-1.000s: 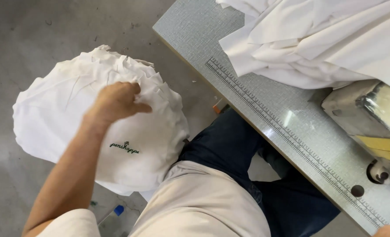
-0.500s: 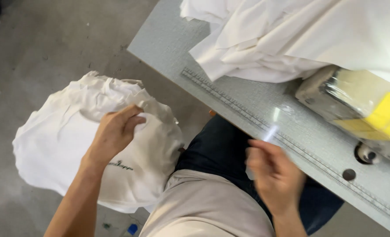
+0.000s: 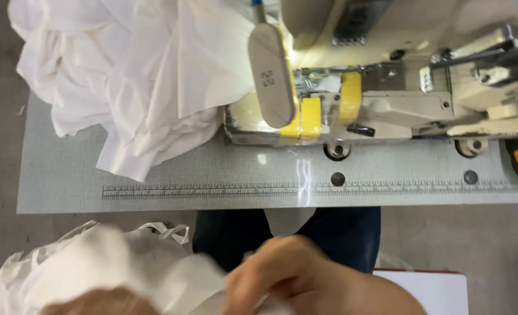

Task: Sewing white fabric pieces with a green logo using an industrial sewing machine.

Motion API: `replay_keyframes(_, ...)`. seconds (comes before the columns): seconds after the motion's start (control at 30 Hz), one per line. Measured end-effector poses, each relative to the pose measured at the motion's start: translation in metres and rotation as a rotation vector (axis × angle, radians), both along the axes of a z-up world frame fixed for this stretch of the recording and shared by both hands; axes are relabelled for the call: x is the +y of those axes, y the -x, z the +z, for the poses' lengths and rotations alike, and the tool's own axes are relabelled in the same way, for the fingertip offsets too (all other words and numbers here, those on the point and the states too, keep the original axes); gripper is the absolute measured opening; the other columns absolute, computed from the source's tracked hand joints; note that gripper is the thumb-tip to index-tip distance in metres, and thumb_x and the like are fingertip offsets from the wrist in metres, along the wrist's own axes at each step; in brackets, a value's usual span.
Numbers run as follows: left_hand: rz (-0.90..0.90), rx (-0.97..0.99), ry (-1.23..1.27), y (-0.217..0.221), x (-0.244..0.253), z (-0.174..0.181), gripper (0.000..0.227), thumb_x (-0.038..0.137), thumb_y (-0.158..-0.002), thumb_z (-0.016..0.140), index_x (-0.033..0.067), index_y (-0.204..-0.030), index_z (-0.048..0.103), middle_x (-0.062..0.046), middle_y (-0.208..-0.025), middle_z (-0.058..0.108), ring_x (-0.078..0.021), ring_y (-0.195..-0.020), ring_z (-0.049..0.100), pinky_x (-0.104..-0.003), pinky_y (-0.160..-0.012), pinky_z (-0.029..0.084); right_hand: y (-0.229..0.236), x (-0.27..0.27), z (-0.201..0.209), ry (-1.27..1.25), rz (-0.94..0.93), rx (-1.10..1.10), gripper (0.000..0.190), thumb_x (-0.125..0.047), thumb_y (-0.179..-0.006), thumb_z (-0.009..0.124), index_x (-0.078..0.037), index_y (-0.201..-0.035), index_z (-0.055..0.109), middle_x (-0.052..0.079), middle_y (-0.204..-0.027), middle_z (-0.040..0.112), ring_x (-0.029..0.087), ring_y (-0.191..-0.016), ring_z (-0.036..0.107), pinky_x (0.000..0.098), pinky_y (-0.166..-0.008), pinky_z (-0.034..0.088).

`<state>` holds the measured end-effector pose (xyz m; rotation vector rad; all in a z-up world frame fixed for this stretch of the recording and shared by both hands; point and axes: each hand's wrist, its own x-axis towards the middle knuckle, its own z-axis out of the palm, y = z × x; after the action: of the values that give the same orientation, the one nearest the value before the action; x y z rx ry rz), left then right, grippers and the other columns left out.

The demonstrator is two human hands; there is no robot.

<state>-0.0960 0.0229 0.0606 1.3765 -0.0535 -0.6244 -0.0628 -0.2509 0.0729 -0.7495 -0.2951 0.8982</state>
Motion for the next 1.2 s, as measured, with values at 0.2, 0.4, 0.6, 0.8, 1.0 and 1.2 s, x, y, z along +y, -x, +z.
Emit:
replay_keyframes(0.2,0.612,-0.831,-0.855,-0.087,-0.113,-0.008,0.010,0.016,-0.095,0.073,0.0134,-0.087,0.068,0.004,-0.058,0.048,-0.0076,-0.054,0.041,-0.026,-0.055,0.038,-0.062,-0.039,-0.082,0.833,-0.777,-0.540,0.008,-0.017,-0.089,0.076,-0.010,-0.090,0.074,-0.005,-0.082,0.072,0.007,-0.074,0.059,0.0230,-0.061,0.046)
replay_keyframes(0.4,0.629,-0.965,-1.180,-0.136,-0.131,-0.074,0.038,0.010,-0.080,0.070,0.0158,-0.072,0.033,0.005,-0.058,0.031,-0.0201,-0.059,0.032,-0.039,-0.053,0.028,-0.095,-0.035,-0.094,0.796,-1.078,-0.438,0.022,-0.027,-0.100,0.068,-0.006,-0.095,0.065,-0.005,-0.071,0.057,0.004,-0.064,0.049,0.0218,-0.054,0.043)
replay_keyframes(0.6,0.629,-0.870,-1.330,-0.144,-0.132,-0.081,0.038,0.016,-0.077,0.074,0.0170,-0.071,0.036,0.003,-0.053,0.025,-0.0259,-0.057,0.029,-0.041,-0.055,0.036,-0.109,-0.037,-0.086,0.986,-1.096,-0.473,0.022,-0.025,-0.099,0.070,-0.008,-0.110,0.062,-0.003,-0.057,0.054,0.002,-0.049,0.044,0.0210,-0.045,0.035)
replay_keyframes(0.8,0.598,-0.831,-1.353,-0.154,-0.134,-0.077,0.042,0.040,-0.082,0.084,0.0158,-0.070,0.051,0.000,-0.048,0.039,-0.0289,-0.055,0.041,-0.044,-0.054,0.037,-0.118,-0.040,-0.085,0.983,-1.081,-0.496,0.022,-0.025,-0.101,0.065,-0.011,-0.117,0.060,-0.005,-0.051,0.045,0.003,-0.042,0.037,0.0217,-0.042,0.033)
replay_keyframes(1.0,0.618,-0.891,-1.375,-0.168,-0.140,-0.069,0.059,0.043,-0.094,0.084,0.0111,-0.065,0.043,-0.004,-0.045,0.043,-0.0360,-0.046,0.041,-0.047,-0.059,0.041,-0.130,-0.045,-0.081,0.960,-1.065,-0.549,0.017,-0.020,-0.103,0.063,-0.009,-0.116,0.059,-0.008,-0.050,0.038,0.003,-0.044,0.031,0.0218,-0.044,0.030)
replay_keyframes(1.2,0.671,-0.919,-1.367,-0.175,-0.144,-0.075,0.070,0.042,-0.097,0.087,0.0091,-0.065,0.035,-0.004,-0.046,0.035,-0.0335,-0.050,0.035,-0.048,-0.055,0.038,-0.136,-0.048,-0.079,0.936,-1.071,-0.560,0.015,-0.018,-0.104,0.062,-0.009,-0.115,0.059,-0.007,-0.050,0.035,0.004,-0.044,0.030,0.0220,-0.045,0.029)
